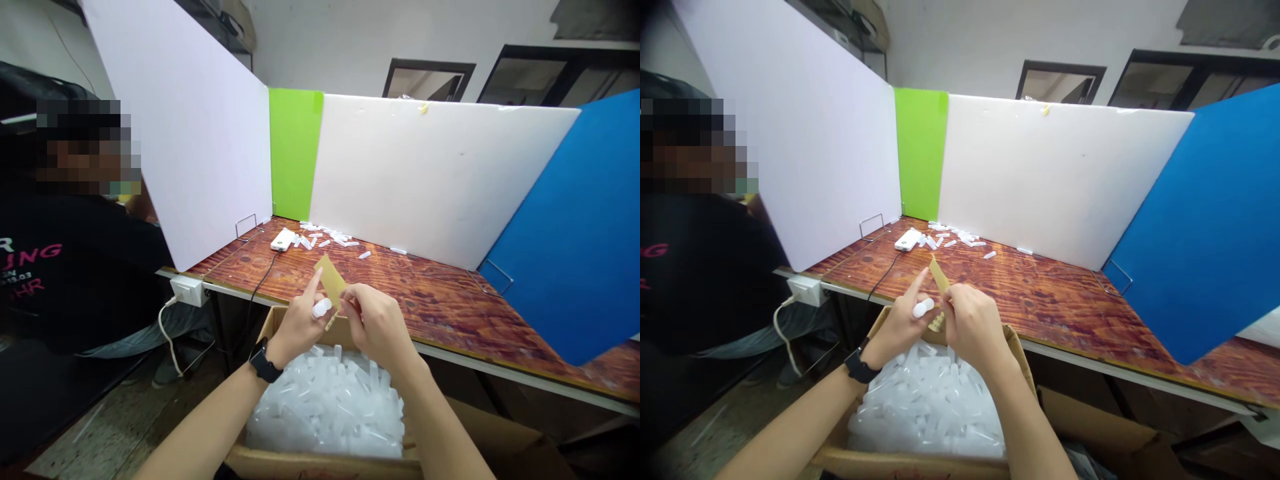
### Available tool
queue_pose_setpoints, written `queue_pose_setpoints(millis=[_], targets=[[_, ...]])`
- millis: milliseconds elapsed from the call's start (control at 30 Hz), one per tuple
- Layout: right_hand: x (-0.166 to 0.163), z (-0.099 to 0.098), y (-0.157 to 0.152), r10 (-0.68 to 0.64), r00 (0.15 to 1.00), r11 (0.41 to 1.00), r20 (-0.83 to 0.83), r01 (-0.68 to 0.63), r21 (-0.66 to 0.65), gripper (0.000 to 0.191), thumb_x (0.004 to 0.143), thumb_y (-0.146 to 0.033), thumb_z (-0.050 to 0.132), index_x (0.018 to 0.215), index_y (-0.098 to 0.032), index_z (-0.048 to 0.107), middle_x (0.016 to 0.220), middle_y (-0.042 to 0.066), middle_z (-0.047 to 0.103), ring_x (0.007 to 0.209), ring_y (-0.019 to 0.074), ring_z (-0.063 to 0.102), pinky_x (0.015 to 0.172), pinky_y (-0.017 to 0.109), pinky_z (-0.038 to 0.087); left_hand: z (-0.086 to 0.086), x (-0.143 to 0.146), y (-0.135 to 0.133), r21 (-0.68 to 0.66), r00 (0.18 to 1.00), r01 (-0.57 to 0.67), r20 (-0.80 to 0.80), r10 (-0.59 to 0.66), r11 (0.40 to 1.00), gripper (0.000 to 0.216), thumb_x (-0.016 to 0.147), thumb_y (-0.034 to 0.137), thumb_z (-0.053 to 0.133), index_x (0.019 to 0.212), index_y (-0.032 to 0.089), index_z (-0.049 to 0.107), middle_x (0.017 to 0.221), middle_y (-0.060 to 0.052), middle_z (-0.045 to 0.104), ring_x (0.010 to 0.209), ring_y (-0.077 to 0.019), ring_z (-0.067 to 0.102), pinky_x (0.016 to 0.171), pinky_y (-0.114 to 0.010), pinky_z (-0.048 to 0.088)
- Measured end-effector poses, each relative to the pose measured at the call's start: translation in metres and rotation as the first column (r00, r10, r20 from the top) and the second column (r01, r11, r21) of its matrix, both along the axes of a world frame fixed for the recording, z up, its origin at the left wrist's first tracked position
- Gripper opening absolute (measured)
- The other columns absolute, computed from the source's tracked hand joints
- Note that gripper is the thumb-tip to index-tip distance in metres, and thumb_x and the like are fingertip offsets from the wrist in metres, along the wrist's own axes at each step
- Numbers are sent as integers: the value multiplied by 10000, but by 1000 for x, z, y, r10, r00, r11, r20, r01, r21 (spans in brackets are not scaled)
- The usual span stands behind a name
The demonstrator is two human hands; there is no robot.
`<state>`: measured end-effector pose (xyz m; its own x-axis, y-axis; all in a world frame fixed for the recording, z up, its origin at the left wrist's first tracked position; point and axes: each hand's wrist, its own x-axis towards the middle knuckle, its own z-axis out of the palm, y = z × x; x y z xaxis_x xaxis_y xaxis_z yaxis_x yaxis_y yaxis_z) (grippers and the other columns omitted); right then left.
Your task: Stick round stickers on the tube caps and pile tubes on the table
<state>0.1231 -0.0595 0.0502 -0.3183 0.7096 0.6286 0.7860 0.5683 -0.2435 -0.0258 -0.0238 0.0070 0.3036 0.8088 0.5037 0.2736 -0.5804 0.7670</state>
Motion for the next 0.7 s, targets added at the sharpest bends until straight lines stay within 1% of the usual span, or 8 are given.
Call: queue_pose_setpoints(millis=[67,167,267,333,400,467,567,700], targets=[[2,2,0,-56,997,996,-46,52,-70,84,825,-192,408,769,-186,471,656,22,553,589,151,503,556,260,348,2,-1,-2,78,998,-56,0,56,995,646,793,280,477,1349,126,185,657,16,550,599,-127,488,630,-242,374],[8,6,-1,-37,989,974,-142,3,-226,100,818,-202,412,733,-192,462,615,-6,527,532,125,461,504,237,330,4,-2,-6,161,993,-114,22,112,980,584,794,256,478,1325,140,265,738,-16,580,687,-138,512,709,-249,381],[15,13,-6,-5,977,930,-211,-73,-360,131,819,-232,425,703,-193,471,541,-32,474,461,103,396,437,219,300,7,-2,-11,179,998,-60,28,56,982,559,804,236,460,1323,148,271,788,-30,587,718,-133,515,733,-243,381],[19,21,-12,-56,954,946,-296,-44,-321,114,817,-242,446,719,-193,480,549,-26,485,446,99,381,418,220,292,10,-2,-13,141,999,18,28,-22,990,599,809,235,456,1348,147,209,763,-17,567,682,-121,494,712,-232,382],[19,31,-20,-79,915,983,-395,5,-184,76,806,-229,474,740,-193,485,671,20,558,516,116,445,463,235,341,12,-2,-15,55,991,124,43,-126,991,676,810,253,466,1372,144,107,715,5,524,620,-105,450,667,-221,379],[17,41,-27,-6,912,990,-410,-53,-132,51,797,-207,489,749,-196,498,799,55,591,647,149,511,559,259,399,14,-4,-17,-55,963,262,77,-257,963,751,804,283,486,1379,148,22,678,23,479,576,-93,405,619,-214,368],[12,47,-29,149,936,905,-318,-259,-337,72,791,-195,494,730,-196,535,767,34,593,701,154,528,612,261,421,15,-7,-18,-181,902,427,155,-403,886,812,786,314,517,1378,176,-21,674,29,455,554,-84,370,562,-207,342],[9,35,-19,161,899,764,-408,-375,-526,100,788,-250,517,732,-169,533,684,9,552,610,119,488,532,222,394,15,-8,-18,-215,862,500,215,-459,839,821,780,283,528,1376,202,-31,634,43,415,537,-75,345,526,-196,315]])
